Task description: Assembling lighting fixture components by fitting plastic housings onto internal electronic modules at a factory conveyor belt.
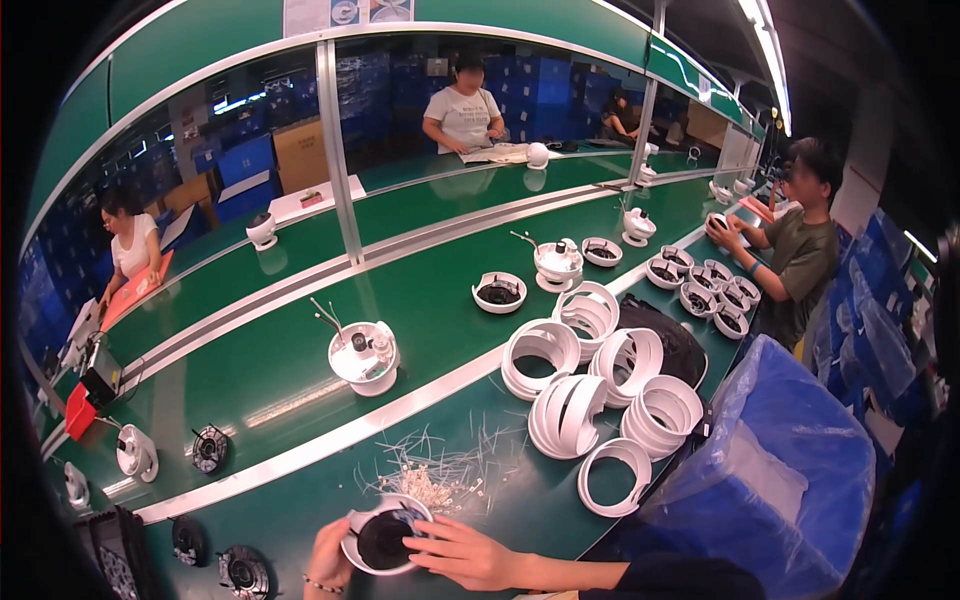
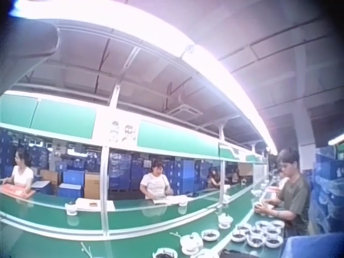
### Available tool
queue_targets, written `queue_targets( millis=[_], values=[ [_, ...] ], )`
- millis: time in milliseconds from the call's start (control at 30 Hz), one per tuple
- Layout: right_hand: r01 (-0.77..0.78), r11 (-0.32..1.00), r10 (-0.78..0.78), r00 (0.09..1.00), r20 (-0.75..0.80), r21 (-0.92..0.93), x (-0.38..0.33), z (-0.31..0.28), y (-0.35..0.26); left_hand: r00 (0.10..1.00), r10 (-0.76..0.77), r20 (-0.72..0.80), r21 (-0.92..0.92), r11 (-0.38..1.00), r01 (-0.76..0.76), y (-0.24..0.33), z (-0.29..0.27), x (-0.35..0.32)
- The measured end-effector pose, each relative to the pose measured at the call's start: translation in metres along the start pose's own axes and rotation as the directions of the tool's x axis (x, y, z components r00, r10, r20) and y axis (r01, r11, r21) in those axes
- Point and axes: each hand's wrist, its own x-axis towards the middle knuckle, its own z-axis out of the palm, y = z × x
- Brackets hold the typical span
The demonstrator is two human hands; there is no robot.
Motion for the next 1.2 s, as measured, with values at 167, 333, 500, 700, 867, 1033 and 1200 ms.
queue_targets(
  millis=[167,333,500,700,867,1033,1200],
  values=[
    [0.001,0.998,-0.016,0.97,-0.244,-0.061,-0.003,-0.045,-0.017,0.98,0.049,-0.194,-0.132,0.988,-0.075,0.045,-0.009,0.04],
    [-0.188,0.859,-0.137,0.813,-0.566,-0.477,-0.038,-0.11,-0.031,0.854,0.258,-0.451,-0.038,0.951,-0.307,0.067,-0.077,0.12],
    [-0.651,0.505,0.062,0.682,-0.728,-0.567,-0.069,-0.137,-0.028,0.808,0.162,-0.566,-0.124,0.953,-0.278,0.079,-0.109,0.204],
    [-0.783,0.469,0.447,0.61,-0.654,-0.409,-0.089,-0.119,-0.006,0.851,0.18,-0.494,0.065,0.983,-0.17,0.094,-0.134,0.225],
    [-0.785,0.457,0.488,0.614,-0.62,-0.417,-0.09,-0.116,0.005,0.625,0.751,-0.212,0.977,0.14,0.163,0.124,-0.103,0.182],
    [-0.753,0.49,0.486,0.654,-0.58,-0.44,-0.089,-0.11,0.012,0.582,0.812,-0.057,0.969,-0.095,0.227,0.15,-0.157,0.166],
    [-0.74,0.525,0.468,0.663,-0.584,-0.42,-0.086,-0.105,0.02,0.711,0.671,-0.21,0.902,-0.148,0.406,0.147,-0.227,0.178]
  ],
)
